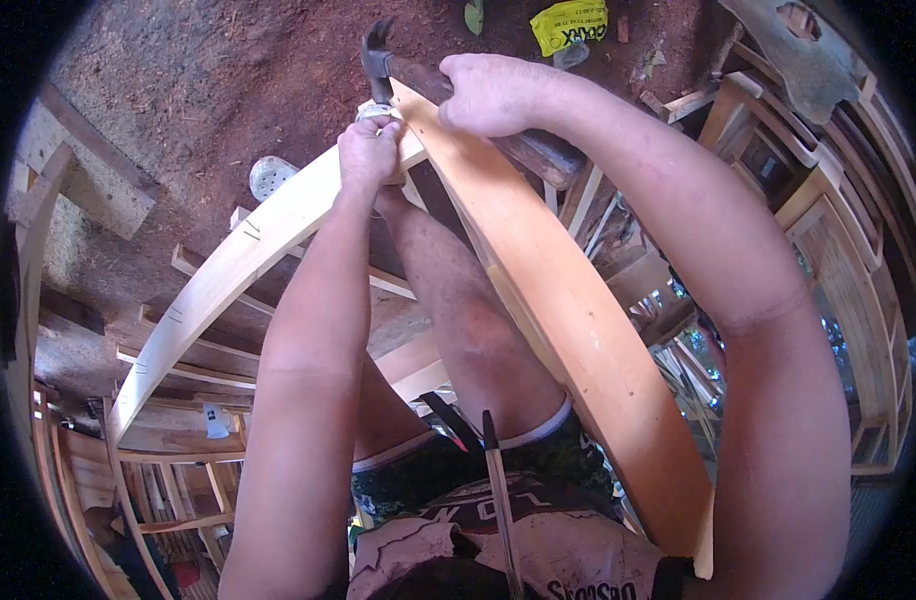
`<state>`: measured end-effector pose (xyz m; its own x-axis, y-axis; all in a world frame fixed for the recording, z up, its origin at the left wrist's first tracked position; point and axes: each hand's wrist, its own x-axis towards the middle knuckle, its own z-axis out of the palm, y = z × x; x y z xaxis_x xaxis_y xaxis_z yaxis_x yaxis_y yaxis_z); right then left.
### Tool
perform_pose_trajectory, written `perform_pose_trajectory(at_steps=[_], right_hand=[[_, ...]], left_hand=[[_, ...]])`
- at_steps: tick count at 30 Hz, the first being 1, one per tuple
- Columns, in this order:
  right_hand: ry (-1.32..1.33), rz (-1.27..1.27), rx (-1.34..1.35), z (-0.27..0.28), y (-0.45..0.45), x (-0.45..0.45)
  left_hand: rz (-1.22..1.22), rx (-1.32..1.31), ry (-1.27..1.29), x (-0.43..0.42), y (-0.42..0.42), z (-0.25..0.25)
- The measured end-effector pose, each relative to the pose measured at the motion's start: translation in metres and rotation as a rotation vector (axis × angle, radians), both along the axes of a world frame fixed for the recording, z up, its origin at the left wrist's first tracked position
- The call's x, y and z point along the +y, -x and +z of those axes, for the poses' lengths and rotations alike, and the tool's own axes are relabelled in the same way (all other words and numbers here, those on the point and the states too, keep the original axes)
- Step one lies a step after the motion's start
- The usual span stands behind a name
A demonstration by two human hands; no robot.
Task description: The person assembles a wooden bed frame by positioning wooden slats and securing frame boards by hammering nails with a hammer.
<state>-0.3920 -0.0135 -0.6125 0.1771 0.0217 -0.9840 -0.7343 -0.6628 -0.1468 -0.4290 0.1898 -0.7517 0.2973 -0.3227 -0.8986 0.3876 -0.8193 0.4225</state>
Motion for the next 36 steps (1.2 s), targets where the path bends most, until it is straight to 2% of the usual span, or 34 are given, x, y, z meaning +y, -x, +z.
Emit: perform_pose_trajectory(at_steps=[2, 4, 5, 7, 8, 9, 11, 15, 17, 19, 20, 21, 23, 24, 27, 28, 31, 35, 36], right_hand=[[0.004, -0.036, -0.014, 0.0, 0.001, 0.002], [0.077, -0.028, -0.178, -0.003, 0.01, 0.007], [0.076, -0.029, -0.179, -0.008, 0.018, 0.008], [0.041, 0.147, -0.289, -0.012, 0.019, 0.01], [-0.032, 0.219, -0.111, -0.014, 0.016, 0.002], [-0.028, 0.219, -0.116, -0.009, 0.003, -0.001], [0.018, 0.19, -0.111, -0.003, -0.008, -0.004], [0.199, -0.03, -0.326, 0.001, 0.001, 0.007], [0.125, -0.012, -0.286, -0.011, 0.027, 0.009], [0.014, 0.158, -0.102, -0.006, 0.018, 0.011], [0.02, 0.154, -0.042, -0.007, 0.011, 0.007], [0.017, 0.158, -0.041, -0.004, 0.006, 0.005], [0.179, -0.014, -0.304, -0.001, 0.003, 0.008], [0.196, -0.094, -0.341, 0.006, -0.002, 0.011], [0.161, -0.063, -0.289, 0.0, 0.015, 0.017], [0.129, 0.073, -0.206, -0.003, 0.018, 0.018], [0.085, 0.169, -0.088, -0.002, 0.003, 0.009], [0.255, -0.094, -0.434, 0.01, -0.005, 0.015], [0.239, -0.109, -0.383, 0.008, 0.002, 0.018]], left_hand=[[-0.015, -0.03, 0.019, 0.001, 0.001, 0.0], [-0.028, -0.06, 0.039, 0.001, 0.002, 0.0], [-0.048, -0.082, 0.046, 0.001, 0.003, 0.001], [-0.069, -0.112, 0.056, 0.001, 0.001, 0.001], [-0.094, -0.096, 0.037, 0.001, 0.0, 0.001], [-0.118, -0.08, 0.019, 0.001, 0.0, -0.001], [-0.079, -0.107, 0.042, 0.002, 0.005, -0.003], [-0.073, -0.118, 0.037, 0.002, 0.001, 0.005], [-0.057, -0.13, 0.053, 0.003, 0.003, 0.001], [-0.071, -0.144, 0.062, 0.002, 0.002, 0.002], [-0.088, -0.145, 0.065, 0.002, 0.003, 0.001], [-0.084, -0.144, 0.062, 0.001, 0.001, 0.002], [-0.07, -0.128, 0.049, 0.003, 0.003, 0.003], [-0.071, -0.12, 0.043, 0.004, 0.002, 0.006], [-0.061, -0.065, 0.034, 0.002, -0.002, 0.01], [-0.081, -0.063, 0.022, 0.002, -0.001, 0.008], [-0.087, -0.07, 0.027, 0.0, -0.005, 0.008], [-0.066, -0.05, 0.023, 0.001, -0.004, 0.012], [-0.077, -0.049, 0.029, 0.001, -0.005, 0.011]])
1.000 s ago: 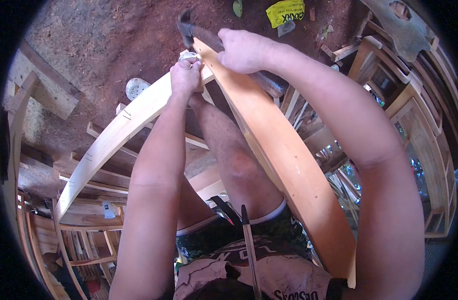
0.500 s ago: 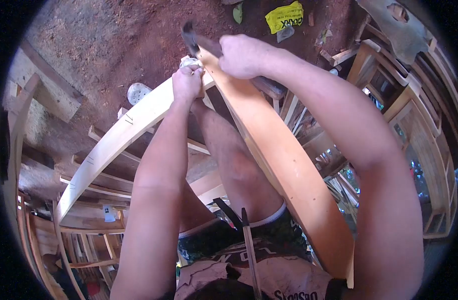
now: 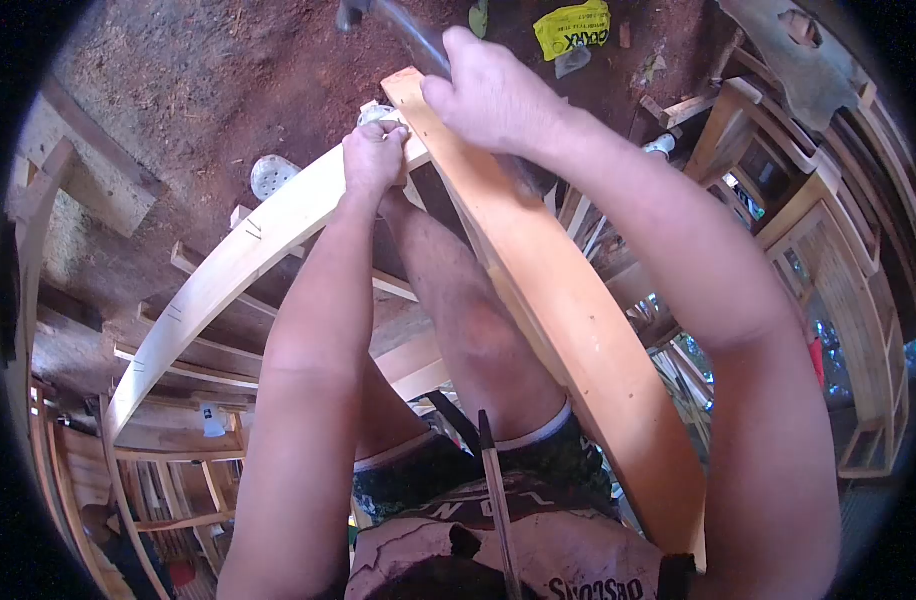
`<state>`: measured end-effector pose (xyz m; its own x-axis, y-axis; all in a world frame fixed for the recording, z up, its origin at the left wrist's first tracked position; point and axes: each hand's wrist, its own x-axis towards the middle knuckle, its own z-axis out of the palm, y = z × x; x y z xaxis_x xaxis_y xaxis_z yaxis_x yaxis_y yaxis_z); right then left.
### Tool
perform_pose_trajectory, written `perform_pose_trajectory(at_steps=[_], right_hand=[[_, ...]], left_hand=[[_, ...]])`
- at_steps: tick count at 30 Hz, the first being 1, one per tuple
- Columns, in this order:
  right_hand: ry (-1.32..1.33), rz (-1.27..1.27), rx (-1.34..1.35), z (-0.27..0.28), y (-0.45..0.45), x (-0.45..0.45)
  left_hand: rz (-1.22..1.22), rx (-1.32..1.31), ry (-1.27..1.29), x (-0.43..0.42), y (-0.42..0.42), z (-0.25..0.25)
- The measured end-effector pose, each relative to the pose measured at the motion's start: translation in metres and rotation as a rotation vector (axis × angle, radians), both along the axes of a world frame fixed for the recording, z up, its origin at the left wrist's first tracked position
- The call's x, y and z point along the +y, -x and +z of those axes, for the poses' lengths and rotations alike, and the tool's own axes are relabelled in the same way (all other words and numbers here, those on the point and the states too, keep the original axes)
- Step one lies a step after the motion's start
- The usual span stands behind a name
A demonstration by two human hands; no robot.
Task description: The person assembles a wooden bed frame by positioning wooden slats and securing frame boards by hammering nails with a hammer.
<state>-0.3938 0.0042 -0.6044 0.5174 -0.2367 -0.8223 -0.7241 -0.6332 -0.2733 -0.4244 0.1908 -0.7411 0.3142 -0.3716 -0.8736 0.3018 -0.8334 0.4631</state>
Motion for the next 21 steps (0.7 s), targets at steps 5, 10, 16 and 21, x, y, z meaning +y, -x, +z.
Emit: perform_pose_trajectory(at_steps=[5, 10, 16, 21], right_hand=[[-0.104, 0.202, 0.347, -0.014, 0.025, 0.002], [-0.097, -0.079, 0.181, 0.008, 0.0, -0.009], [-0.169, 0.194, 0.388, 0.002, 0.006, -0.005], [-0.074, 0.042, 0.168, 0.016, -0.015, -0.008]], left_hand=[[-0.068, -0.055, -0.015, -0.001, 0.003, -0.006], [0.163, -0.042, 0.095, 0.005, 0.006, -0.007], [0.117, 0.087, -0.053, -0.001, -0.004, -0.003], [0.036, 0.024, -0.029, 0.0, -0.003, -0.003]])
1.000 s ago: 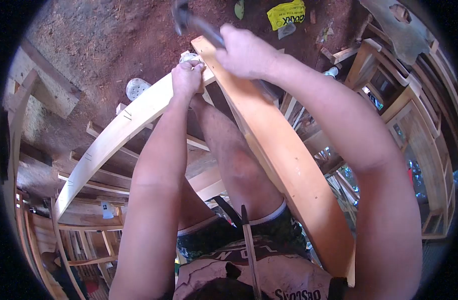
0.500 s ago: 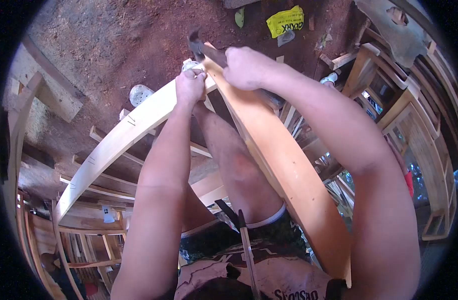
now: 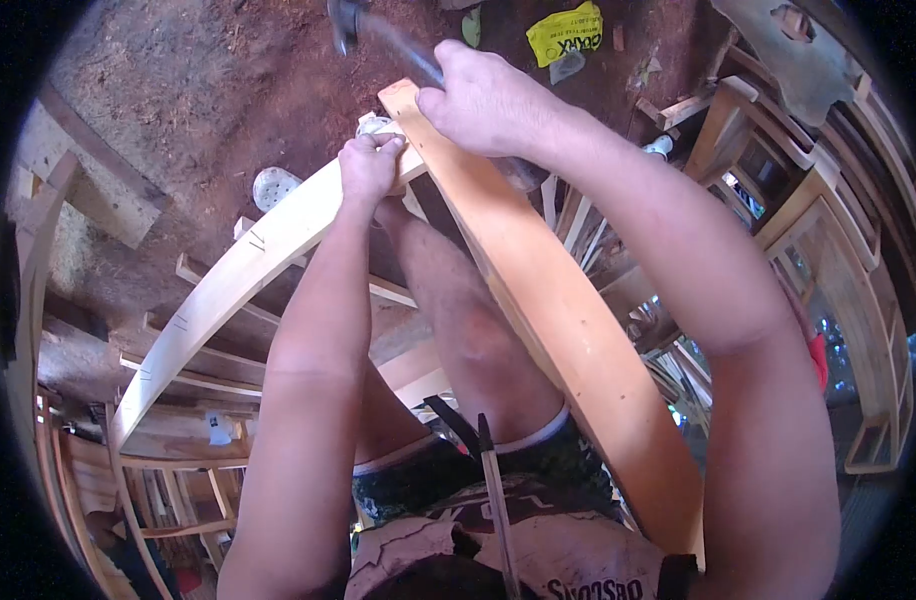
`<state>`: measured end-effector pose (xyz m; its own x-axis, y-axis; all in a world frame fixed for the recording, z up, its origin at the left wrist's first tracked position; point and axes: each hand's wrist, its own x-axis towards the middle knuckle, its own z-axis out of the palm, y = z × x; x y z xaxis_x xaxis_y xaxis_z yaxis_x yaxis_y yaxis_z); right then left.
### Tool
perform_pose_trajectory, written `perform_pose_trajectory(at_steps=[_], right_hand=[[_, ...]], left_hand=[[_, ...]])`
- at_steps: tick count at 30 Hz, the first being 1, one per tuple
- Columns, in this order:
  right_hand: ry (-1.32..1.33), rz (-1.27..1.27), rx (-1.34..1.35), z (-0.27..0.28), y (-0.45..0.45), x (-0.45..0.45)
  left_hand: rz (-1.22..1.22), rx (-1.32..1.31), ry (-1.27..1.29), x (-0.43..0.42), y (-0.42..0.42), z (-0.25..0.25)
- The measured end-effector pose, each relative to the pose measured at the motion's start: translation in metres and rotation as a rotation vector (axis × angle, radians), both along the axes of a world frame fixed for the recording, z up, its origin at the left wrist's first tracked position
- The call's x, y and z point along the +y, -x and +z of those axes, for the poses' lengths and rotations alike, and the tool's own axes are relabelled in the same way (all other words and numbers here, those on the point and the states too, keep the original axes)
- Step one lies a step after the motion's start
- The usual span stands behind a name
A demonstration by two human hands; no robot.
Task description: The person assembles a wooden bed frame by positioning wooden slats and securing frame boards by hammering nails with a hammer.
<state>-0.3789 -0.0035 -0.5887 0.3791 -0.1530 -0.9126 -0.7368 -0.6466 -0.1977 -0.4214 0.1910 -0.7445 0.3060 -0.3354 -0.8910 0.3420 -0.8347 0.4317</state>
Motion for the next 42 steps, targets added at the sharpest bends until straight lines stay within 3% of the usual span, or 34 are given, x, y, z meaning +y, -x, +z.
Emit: perform_pose_trajectory(at_steps=[2, 6, 10, 13, 15, 16, 18, 20, 22, 24, 25, 27, 30, 33, 37, 42], right_hand=[[0.103, -0.138, -0.126, -0.005, 0.015, 0.007], [-0.086, 0.181, 0.306, -0.008, 0.023, 0.004], [0.026, -0.021, 0.032, -0.004, 0.02, 0.002], [0.038, -0.007, 0.076, -0.006, 0.02, 0.007], [-0.204, 0.21, 0.471, -0.018, 0.013, 0.001], [-0.202, 0.214, 0.465, -0.018, 0.014, 0.001], [-0.058, 0.072, 0.177, -0.016, 0.017, 0.003], [-0.074, 0.003, 0.183, -0.015, 0.016, 0.006], [-0.121, -0.081, -0.246, -0.024, 0.025, 0.012], [-0.131, -0.129, -0.205, -0.034, 0.019, 0.02], [-0.136, -0.17, -0.158, -0.039, 0.014, 0.026], [-0.13, -0.3, -0.183, -0.046, 0.007, 0.039], [-0.122, -0.459, -0.207, -0.045, -0.003, 0.051], [-0.155, -0.543, -0.218, -0.039, -0.01, 0.056], [-0.215, -0.617, -0.137, -0.033, -0.014, 0.058], [-0.304, -0.827, -0.175, -0.042, -0.012, 0.063]], left_hand=[[0.045, -0.01, 0.011, 0.001, 0.002, 0.0], [0.011, -0.001, -0.005, -0.003, -0.004, 0.006], [0.007, -0.01, 0.003, -0.001, 0.001, 0.001], [-0.014, 0.032, -0.028, 0.0, -0.002, 0.005], [-0.037, 0.024, -0.022, -0.005, -0.008, 0.001], [-0.039, 0.033, 0.007, -0.003, -0.006, -0.003], [-0.037, 0.039, 0.027, 0.008, -0.002, -0.02], [0.13, -0.062, -0.029, 0.023, -0.004, -0.051], [0.642, 0.284, -0.01, 0.022, -0.045, -0.024], [0.833, 0.649, 0.286, 0.041, -0.055, -0.058], [0.82, 0.638, 0.283, 0.032, -0.069, -0.035], [1.144, 0.614, 0.372, 0.007, -0.09, 0.02], [1.191, 0.672, 0.631, 0.002, -0.104, 0.047], [1.295, 0.603, 0.63, -0.004, -0.109, 0.06], [1.262, 0.638, 0.746, -0.006, -0.117, 0.06], [1.173, 0.826, 0.842, -0.001, -0.134, 0.06]])
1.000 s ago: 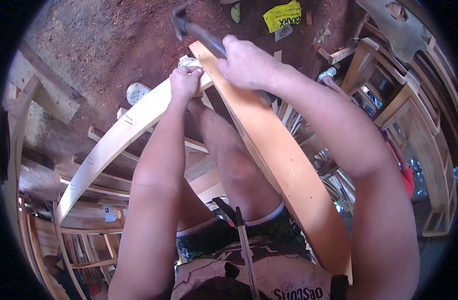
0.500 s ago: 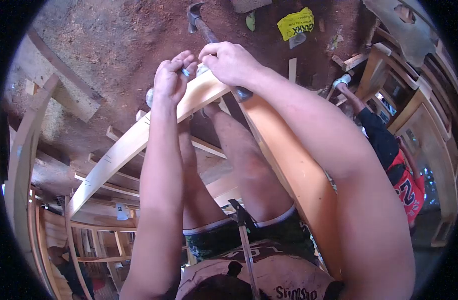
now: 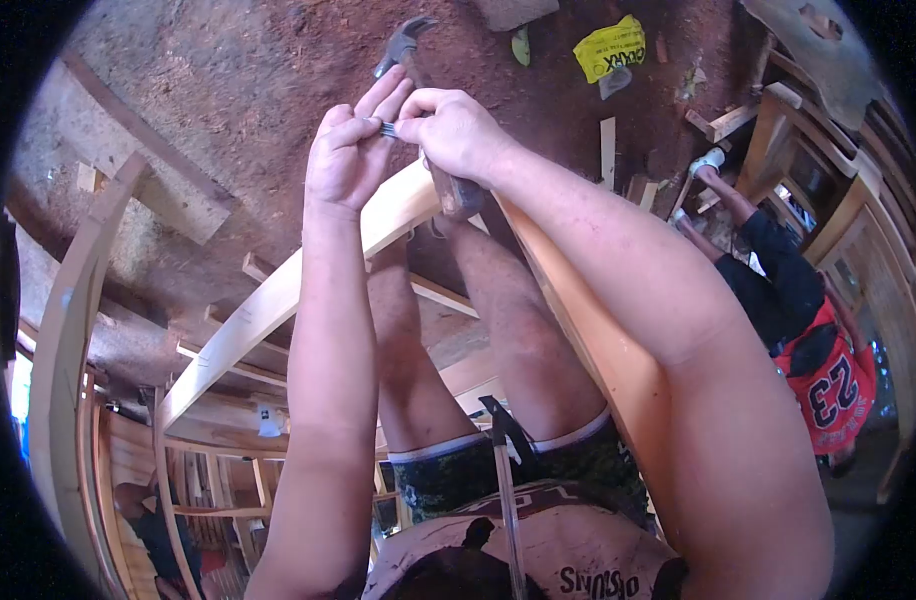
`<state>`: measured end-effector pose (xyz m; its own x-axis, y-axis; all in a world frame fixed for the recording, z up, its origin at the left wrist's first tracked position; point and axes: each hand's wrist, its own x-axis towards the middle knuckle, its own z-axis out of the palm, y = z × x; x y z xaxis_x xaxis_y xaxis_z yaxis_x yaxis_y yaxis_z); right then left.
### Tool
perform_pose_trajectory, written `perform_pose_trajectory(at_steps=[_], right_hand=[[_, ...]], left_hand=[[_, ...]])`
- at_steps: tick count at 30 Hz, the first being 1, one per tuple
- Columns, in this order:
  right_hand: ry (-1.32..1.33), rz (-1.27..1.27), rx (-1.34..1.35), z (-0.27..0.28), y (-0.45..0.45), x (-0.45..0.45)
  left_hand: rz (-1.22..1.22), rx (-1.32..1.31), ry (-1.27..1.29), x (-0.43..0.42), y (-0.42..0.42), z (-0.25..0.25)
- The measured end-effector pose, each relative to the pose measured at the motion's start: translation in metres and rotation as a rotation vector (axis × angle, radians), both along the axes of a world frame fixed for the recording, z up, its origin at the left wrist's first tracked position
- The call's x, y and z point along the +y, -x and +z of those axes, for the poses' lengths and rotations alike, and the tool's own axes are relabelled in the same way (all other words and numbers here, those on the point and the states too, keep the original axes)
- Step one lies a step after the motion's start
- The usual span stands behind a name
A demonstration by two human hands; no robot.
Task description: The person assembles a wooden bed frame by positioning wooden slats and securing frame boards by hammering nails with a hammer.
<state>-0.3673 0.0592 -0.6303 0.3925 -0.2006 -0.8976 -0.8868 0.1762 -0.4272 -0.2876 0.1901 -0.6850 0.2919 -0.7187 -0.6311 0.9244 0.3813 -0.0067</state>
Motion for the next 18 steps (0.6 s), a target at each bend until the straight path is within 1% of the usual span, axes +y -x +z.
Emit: perform_pose_trajectory(at_steps=[1, 3, 4, 6, 7, 8, 9, 10, 11, 12, 13, 14, 15, 17, 18], right_hand=[[0.02, -0.007, 0.019, 0.0, 0.0, -0.001], [0.04, -0.016, 0.038, -0.001, 0.001, -0.003], [0.069, -0.004, 0.035, -0.002, 0.003, -0.004], [0.098, 0.008, 0.034, -0.004, 0.006, -0.009], [0.13, 0.05, 0.017, -0.004, 0.008, -0.013], [0.163, 0.093, -0.001, -0.004, 0.01, -0.016], [0.198, 0.178, 0.056, 0.0, 0.008, -0.02], [0.198, 0.18, 0.058, 0.003, 0.006, -0.026], [0.24, 0.354, 0.087, 0.005, 0.005, -0.031], [0.28, 0.529, 0.118, 0.007, 0.003, -0.036], [0.259, 0.615, 0.158, 0.013, -0.003, -0.039], [0.253, 0.62, 0.165, 0.01, -0.002, -0.041], [0.246, 0.669, 0.151, 0.006, -0.004, -0.043], [0.222, 0.74, 0.149, 0.003, -0.006, -0.046], [0.217, 0.743, 0.15, 0.003, -0.007, -0.047]], left_hand=[[0.0, -0.004, -0.002, 0.002, -0.004, 0.0], [-0.104, -0.034, -0.007, 0.005, -0.012, 0.0], [-0.106, -0.035, -0.006, 0.006, -0.017, 0.001], [-0.246, -0.12, -0.355, 0.007, -0.024, 0.001], [-0.384, -0.228, -0.683, 0.004, -0.024, -0.003], [-0.384, -0.226, -0.682, 0.007, -0.025, -0.008], [-0.537, -0.41, -0.823, 0.011, -0.031, -0.008], [-0.691, -0.595, -0.96, 0.013, -0.034, -0.007], [-0.71, -0.782, -1.008, 0.01, -0.025, -0.006], [-0.92, -1.115, -1.026, 0.003, -0.024, 0.003], [-0.931, -1.263, -0.913, -0.005, -0.021, 0.014], [-0.936, -1.405, -0.797, -0.012, -0.017, 0.023], [-0.937, -1.396, -0.798, -0.015, -0.014, 0.022], [-1.128, -1.585, -0.495, -0.021, -0.011, 0.015], [-1.13, -1.58, -0.498, -0.024, -0.008, 0.012]])
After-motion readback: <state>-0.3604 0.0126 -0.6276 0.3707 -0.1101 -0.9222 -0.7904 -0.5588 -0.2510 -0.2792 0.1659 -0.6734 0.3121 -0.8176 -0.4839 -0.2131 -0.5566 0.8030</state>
